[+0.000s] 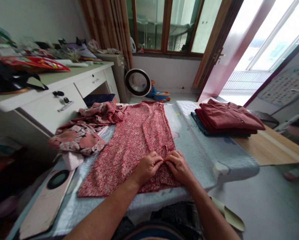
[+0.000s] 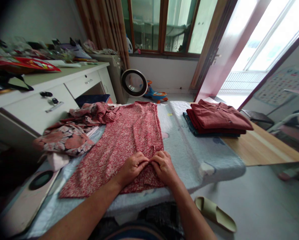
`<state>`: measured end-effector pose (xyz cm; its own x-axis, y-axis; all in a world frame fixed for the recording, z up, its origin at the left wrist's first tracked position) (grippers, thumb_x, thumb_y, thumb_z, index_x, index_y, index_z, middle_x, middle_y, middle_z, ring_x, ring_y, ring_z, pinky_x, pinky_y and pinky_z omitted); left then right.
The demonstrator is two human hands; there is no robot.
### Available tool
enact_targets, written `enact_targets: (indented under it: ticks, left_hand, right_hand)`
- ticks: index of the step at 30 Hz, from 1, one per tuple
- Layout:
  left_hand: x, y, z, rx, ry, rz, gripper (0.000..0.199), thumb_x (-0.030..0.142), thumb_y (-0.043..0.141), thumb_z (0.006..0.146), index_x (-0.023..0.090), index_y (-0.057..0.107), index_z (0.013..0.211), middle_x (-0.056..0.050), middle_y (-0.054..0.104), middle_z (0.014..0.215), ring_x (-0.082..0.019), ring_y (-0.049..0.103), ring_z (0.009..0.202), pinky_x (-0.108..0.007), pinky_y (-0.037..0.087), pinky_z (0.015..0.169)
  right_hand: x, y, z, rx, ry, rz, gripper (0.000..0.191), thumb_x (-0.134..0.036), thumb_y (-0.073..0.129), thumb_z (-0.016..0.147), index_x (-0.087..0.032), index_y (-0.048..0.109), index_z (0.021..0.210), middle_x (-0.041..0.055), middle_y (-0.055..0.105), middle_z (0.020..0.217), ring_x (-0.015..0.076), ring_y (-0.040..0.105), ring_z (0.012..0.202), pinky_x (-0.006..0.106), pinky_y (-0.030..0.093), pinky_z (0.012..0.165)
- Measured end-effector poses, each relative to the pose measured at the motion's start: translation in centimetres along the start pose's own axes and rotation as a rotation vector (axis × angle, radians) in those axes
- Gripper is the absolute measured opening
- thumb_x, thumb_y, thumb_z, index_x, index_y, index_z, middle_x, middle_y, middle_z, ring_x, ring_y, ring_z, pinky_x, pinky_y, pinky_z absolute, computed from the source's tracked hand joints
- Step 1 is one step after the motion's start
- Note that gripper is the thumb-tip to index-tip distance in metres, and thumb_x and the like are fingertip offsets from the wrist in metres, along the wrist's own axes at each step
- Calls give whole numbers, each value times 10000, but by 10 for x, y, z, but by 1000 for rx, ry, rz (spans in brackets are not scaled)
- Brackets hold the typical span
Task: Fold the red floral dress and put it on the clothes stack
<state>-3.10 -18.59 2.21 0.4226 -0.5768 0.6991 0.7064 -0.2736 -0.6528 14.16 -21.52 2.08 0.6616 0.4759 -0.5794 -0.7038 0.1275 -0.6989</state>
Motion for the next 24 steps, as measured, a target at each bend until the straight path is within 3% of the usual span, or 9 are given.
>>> enact_targets:
  ticks: [16,24]
  left_hand:
    - [2,-3,-1,53,-11,-29,187,240,522,964,203,701,924,-33,618,891,-153,596,866,-271,488,820]
    - [3,-4,0,71,-15,-27,171,238,551,948,213,717,921,-28,611,893,-143,602,844,-257,497,796]
  right_hand:
    - [3,1,0,28,14,41,187,-114,512,897,-223,664,909,47,630,949,206,530,955,379,419,898]
    - [6,2,0,36,31,54,323,-8,442,775,-229,658,870,40,620,919,205,527,940,373,422,892]
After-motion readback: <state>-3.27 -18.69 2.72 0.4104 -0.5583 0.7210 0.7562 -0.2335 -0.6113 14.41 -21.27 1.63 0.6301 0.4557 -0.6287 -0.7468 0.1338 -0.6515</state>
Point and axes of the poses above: each hand's wrist, its own z-axis towards the middle knuckle, its own y-axis out of the palm, x = y × z, the point moved 3 cm from there along z, towards the middle knuckle
